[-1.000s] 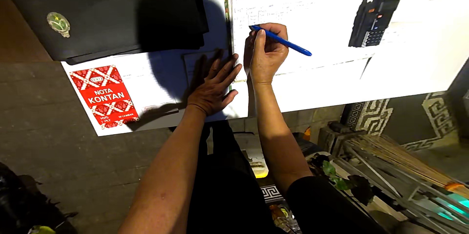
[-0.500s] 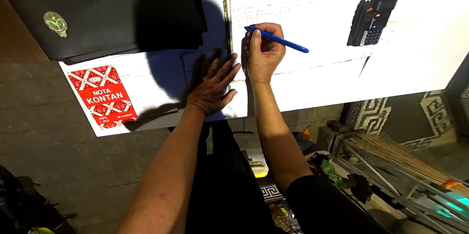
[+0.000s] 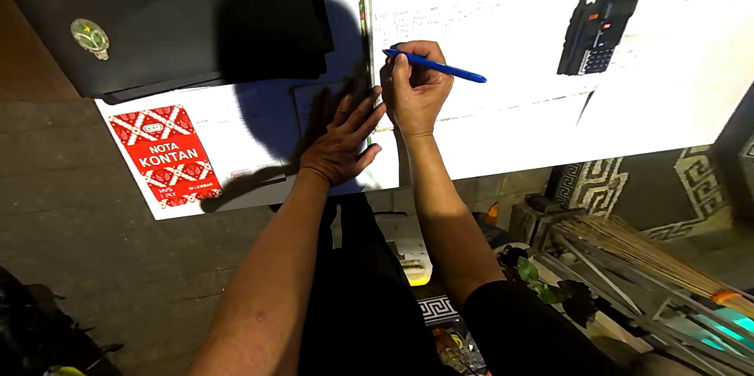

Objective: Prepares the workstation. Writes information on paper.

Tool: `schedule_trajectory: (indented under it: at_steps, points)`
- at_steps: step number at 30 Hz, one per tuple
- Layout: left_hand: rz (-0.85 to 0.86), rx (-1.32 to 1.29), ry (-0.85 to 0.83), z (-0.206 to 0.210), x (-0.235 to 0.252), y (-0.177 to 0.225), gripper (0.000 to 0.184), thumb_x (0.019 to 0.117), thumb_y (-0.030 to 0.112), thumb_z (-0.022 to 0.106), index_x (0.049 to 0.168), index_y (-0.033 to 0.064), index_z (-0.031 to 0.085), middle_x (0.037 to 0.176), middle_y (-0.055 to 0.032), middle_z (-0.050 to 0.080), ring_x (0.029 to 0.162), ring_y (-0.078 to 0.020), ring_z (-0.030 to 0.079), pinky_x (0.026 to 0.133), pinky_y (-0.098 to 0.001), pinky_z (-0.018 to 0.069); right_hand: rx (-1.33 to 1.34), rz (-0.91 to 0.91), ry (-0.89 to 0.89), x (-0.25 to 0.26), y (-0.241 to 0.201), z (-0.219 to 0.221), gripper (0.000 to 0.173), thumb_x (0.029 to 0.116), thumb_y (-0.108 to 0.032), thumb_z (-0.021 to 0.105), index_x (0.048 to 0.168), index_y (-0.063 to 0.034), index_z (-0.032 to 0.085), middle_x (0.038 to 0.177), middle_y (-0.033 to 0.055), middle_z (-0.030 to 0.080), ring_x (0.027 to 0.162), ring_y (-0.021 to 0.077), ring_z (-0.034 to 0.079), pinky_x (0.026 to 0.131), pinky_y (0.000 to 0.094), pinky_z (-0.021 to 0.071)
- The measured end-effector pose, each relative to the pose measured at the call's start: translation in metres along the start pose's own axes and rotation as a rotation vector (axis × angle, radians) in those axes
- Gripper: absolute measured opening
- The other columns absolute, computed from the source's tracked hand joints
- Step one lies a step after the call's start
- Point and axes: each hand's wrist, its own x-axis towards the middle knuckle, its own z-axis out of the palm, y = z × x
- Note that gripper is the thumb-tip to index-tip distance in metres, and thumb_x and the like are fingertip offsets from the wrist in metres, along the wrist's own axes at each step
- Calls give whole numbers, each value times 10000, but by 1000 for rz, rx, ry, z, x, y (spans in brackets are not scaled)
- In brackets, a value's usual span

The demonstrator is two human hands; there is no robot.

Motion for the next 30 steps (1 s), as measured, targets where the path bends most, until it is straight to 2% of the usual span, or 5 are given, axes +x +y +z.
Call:
schedule_trajectory:
  at_steps: [14,19,25,28,30]
  points:
    - [-4,22,-7,-1,0,1,636,999,416,542,1570,153,442,1673,-62,324,1556,-348,240,1256,-557,116,17,-6,15,1,0,1,96,932,17,632,1015,52,667,728,24,617,587,60,545,521,237,478]
    - [1,-8,14,-3,0,2,616,999,377,574,1547,114,471,1636,-103,388,1529,-316,325,1277,-466,153,-7,-58,0,3,-3,1,103,967,9,593,1036,49,659,864,52,670,700,73,618,624,256,551]
    - [-15,25,4,-11,-1,9,663,979,380,642,1555,111,456,1634,-182,363,1540,-409,258,1265,-488,216,-125,-66,-12,5,-9,-1,249,1036,-30,468,1135,61,678,930,83,721,800,103,684,735,284,590]
    - [-38,182,66,-11,-4,18,620,961,386,656,1513,136,523,1584,-183,446,1488,-397,378,1193,-546,327,-280,-55,-79,7,-17,-5,336,1046,-39,389,1179,45,685,971,112,744,842,141,709,791,325,595]
    - [-95,302,72,-6,-6,26,562,1006,380,595,1521,171,516,1562,-155,484,1452,-359,443,1160,-566,346,-266,-53,-85,9,-13,-5,328,1041,-26,397,1164,43,694,973,120,750,850,153,720,798,326,603]
